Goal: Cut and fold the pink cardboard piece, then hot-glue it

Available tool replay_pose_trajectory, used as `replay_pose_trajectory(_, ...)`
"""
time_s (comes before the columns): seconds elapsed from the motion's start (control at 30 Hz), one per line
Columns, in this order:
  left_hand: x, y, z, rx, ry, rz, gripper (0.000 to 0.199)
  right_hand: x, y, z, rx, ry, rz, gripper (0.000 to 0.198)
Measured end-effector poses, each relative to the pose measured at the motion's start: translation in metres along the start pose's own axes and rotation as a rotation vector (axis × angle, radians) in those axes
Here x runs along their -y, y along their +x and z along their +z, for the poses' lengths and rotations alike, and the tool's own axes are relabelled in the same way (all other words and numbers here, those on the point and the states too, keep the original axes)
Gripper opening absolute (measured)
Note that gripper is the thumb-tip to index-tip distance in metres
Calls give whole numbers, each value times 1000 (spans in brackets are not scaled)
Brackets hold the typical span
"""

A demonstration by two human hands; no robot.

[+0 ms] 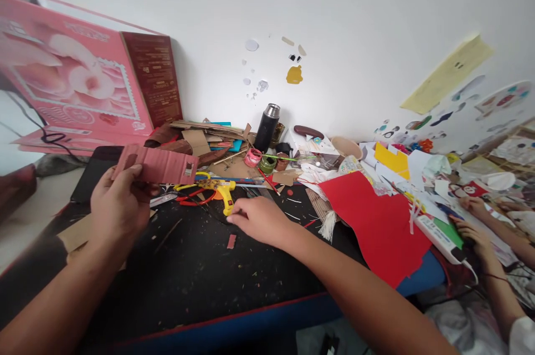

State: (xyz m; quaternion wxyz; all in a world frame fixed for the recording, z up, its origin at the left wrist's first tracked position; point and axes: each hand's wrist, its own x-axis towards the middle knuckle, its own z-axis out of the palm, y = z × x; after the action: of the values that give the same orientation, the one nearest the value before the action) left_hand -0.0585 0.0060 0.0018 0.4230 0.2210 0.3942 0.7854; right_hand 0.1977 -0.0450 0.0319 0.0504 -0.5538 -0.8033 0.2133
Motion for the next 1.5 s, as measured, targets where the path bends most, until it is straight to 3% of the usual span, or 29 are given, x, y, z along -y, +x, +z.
replay_pose_trajectory(0.17,1,-1,1,7,16,5,36,3,-19,7,180,-67,-202,20)
replay_pose_trajectory(0.37,2,1,-1,13,37,11,36,-1,-18,9,230,-140,-303,22)
replay_pose_trajectory(0.87,5,0,-1,34,45,35,35,-4,-28,11,205,-283,-229,15)
replay_pose_trajectory(1.17,6,-1,-1,34,51,25,34,4,-33,5,273,-323,-213,14)
replay_pose_trajectory(1.3,7,-2,-2,40,52,16,34,0,-32,10,178,-153,-234,13)
replay_pose_trajectory(1.5,11,-8,-1,54,86,-14,33,10,-11,31,-51,475,-103,13)
